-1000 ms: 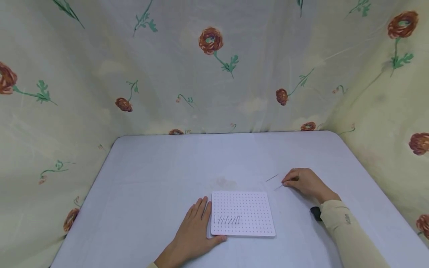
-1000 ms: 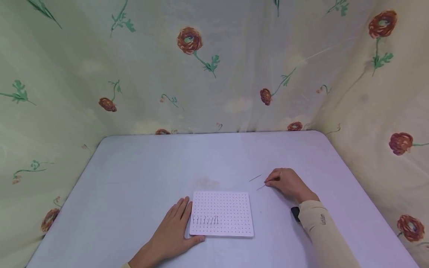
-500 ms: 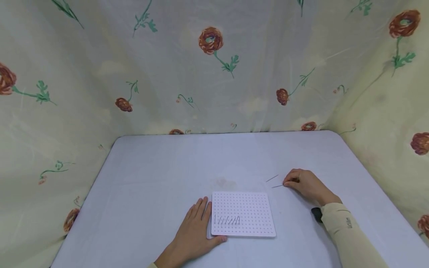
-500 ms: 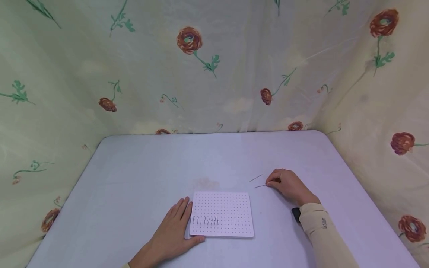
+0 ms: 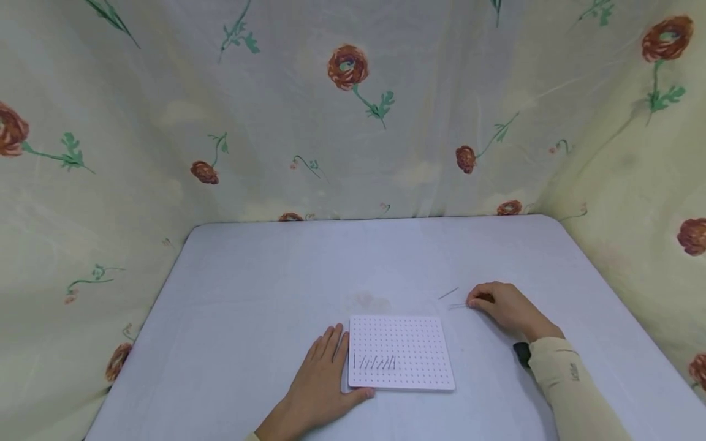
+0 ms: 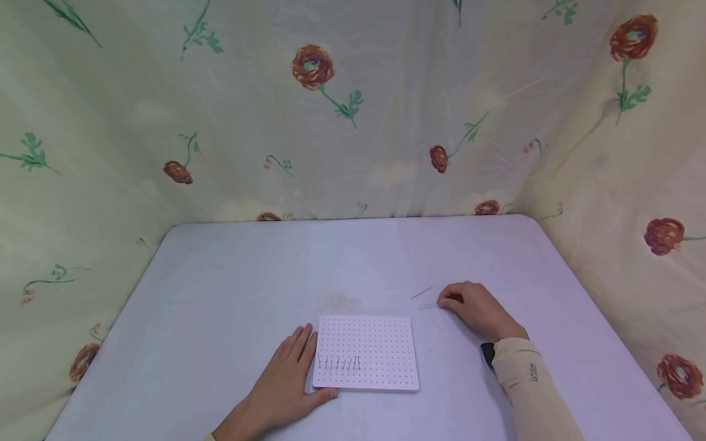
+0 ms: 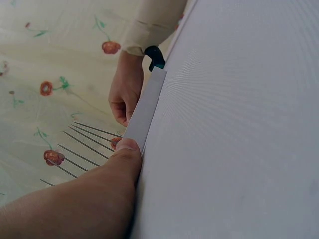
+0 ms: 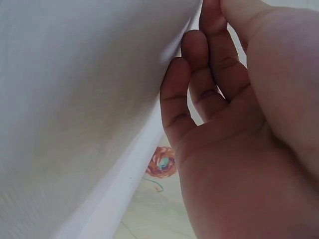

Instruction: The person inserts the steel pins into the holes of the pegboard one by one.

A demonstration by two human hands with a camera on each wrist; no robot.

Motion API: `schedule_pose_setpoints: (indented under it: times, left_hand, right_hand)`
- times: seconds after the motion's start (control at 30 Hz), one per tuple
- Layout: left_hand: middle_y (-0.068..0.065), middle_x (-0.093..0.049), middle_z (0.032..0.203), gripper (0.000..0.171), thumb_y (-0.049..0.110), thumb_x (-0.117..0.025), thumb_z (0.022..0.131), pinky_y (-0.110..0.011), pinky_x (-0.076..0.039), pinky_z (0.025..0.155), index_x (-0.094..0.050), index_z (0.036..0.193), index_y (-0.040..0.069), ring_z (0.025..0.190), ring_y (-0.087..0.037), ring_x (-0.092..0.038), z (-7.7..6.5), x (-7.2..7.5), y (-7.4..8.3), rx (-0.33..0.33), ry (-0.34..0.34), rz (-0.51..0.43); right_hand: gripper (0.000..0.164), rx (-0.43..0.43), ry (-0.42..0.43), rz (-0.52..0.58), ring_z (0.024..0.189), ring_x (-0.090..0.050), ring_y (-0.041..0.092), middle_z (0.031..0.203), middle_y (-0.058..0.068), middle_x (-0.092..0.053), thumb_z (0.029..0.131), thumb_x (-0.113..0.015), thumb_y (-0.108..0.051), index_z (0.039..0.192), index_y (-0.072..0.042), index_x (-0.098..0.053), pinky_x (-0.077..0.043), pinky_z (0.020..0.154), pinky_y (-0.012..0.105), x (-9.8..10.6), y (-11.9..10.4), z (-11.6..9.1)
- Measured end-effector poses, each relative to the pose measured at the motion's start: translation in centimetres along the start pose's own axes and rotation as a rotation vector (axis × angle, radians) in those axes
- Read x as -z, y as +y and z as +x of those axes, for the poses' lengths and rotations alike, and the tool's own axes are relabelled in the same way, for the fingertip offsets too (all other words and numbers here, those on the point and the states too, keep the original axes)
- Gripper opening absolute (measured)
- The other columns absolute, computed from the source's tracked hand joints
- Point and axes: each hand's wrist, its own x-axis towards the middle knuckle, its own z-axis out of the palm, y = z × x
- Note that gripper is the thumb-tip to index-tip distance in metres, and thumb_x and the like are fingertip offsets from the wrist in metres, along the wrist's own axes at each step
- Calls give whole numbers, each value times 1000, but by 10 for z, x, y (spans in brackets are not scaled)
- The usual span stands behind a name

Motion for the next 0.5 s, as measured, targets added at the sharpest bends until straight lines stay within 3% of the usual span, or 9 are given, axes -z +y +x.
schedule_pose_setpoints:
  times: [0.27, 0.5]
  left_hand:
    - [-19, -22, 169, 115, 86, -49, 84, -51, -26, 126, -29, 159, 0, 158, -35, -20, -1, -3, -1, -10, 27, 3]
    - [-18, -22, 170, 115, 85, -50, 84, -50, -26, 126, -29, 160, 1, 158, -34, -20, -1, -3, -1, -9, 20, 16]
  right_hand:
    - [7, -44, -1, 40, 95, -60, 19, 101, 2, -72, 100, -66, -23, 98, -19, -71, -51, 88, 41, 1, -5, -3]
    - [10, -88, 33, 79, 103, -63, 23, 111, 7, -73, 103, -62, -19, 104, -15, -70, -53, 91, 46, -2, -9, -8]
